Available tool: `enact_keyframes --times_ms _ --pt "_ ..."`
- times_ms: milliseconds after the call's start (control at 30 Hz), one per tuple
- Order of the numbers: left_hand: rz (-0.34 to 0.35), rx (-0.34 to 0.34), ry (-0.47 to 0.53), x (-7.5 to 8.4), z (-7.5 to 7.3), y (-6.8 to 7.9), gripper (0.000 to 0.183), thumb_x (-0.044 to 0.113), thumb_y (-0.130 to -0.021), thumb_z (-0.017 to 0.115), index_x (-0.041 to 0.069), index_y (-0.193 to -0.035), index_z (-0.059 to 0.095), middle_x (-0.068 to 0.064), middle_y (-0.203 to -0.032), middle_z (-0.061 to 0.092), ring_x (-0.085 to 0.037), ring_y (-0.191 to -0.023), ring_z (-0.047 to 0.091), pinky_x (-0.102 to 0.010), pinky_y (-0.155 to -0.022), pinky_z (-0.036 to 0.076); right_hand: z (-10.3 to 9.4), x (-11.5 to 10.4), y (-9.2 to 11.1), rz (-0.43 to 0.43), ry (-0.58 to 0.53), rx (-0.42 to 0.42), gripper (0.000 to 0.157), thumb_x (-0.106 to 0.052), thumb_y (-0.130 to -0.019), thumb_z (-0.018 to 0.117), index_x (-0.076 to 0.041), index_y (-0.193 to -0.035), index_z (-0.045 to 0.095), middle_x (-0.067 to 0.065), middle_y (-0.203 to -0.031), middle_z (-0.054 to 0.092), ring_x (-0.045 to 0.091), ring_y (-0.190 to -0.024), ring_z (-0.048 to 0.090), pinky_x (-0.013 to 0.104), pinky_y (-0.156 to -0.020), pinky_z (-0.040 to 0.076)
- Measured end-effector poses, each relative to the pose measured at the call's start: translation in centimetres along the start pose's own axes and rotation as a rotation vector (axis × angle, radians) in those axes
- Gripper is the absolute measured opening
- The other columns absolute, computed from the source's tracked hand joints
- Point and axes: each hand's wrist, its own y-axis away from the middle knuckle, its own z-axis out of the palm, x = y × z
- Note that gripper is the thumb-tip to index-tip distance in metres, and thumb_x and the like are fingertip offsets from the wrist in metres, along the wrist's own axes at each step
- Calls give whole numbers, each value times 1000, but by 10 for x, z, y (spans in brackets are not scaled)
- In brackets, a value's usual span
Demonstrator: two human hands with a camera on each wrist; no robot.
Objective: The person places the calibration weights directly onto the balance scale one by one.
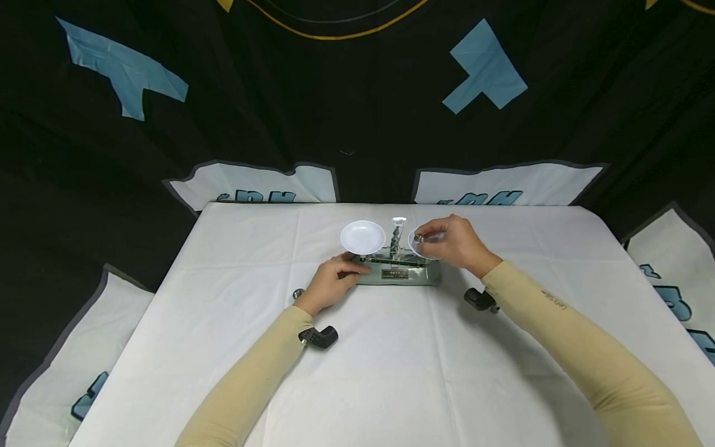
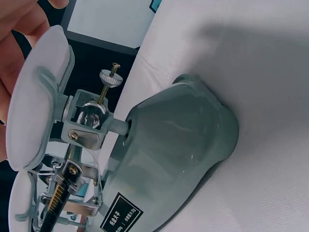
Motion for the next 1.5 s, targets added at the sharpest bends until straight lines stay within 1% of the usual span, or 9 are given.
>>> enact_keyframes --times_ms 433,500,567,667,867,1000,1167,1367,1500 --pt "6 4 -10 -1 0 -1 21 1 -92 64 3 -107 79 -21 -151 53 -38 -150 40 -54 -125 31 3 -2 0 -57 67 16 24 -9 -78 78 -3 -102 80 14 -91 80 29 -97 62 39 -85 45" --pt "12 5 -14 -1 0 -1 21 2 -93 64 3 -107 79 -22 -151 53 -38 -149 40 -55 -124 31 4 -2 0 -76 78 21 25 -9 -78 78 -2 -102 80 14 -90 80 29 -93 65 45 -95 47" --pt "12 5 -10 0 0 0 21 2 -93 63 3 -107 79 -22 -151 53 -39 -149 40 -55 -124 31 5 -2 -1 -93 83 26 25 -9 -78 79 -1 -102 80 14 -89 79 29 -89 68 53 -108 43" --pt "8 7 -3 0 0 0 21 2 -94 63 4 -107 79 -22 -152 52 -38 -150 40 -55 -124 31 5 -2 -2 -110 86 31 26 -9 -78 80 0 -103 79 15 -88 79 28 -83 72 57 -114 39" --pt "1 5 -9 -1 0 1 22 2 -93 63 4 -108 79 -22 -153 50 -39 -149 40 -55 -124 31 4 -2 -2 -93 89 22 29 -9 -78 80 0 -105 78 16 -89 79 29 -84 73 54 -114 39" --pt "1 2 -8 -2 0 0 22 2 -93 63 4 -108 79 -22 -153 50 -38 -150 40 -55 -125 31 3 -3 -2 -76 77 12 30 -8 -78 79 1 -107 78 17 -91 79 29 -85 74 57 -120 33" --pt "11 4 -5 -2 -1 0 21 1 -92 64 3 -107 79 -22 -150 54 -38 -150 40 -55 -124 31 2 -3 -2 -56 75 -1 30 -8 -79 78 0 -108 78 17 -91 79 30 -87 74 63 -126 20" --pt "12 2 -6 -2 0 0 21 2 -93 64 4 -107 79 -22 -151 53 -38 -150 39 -55 -124 32 2 -4 -2 -54 80 -5 32 -8 -79 78 0 -109 78 17 -92 79 30 -88 75 63 -126 21" --pt "13 3 5 -2 0 0 21 1 -92 64 4 -107 79 -22 -151 52 -38 -150 39 -56 -124 32 2 -5 -2 -60 85 -1 32 -8 -78 79 1 -109 78 17 -93 79 30 -88 75 59 -124 26"
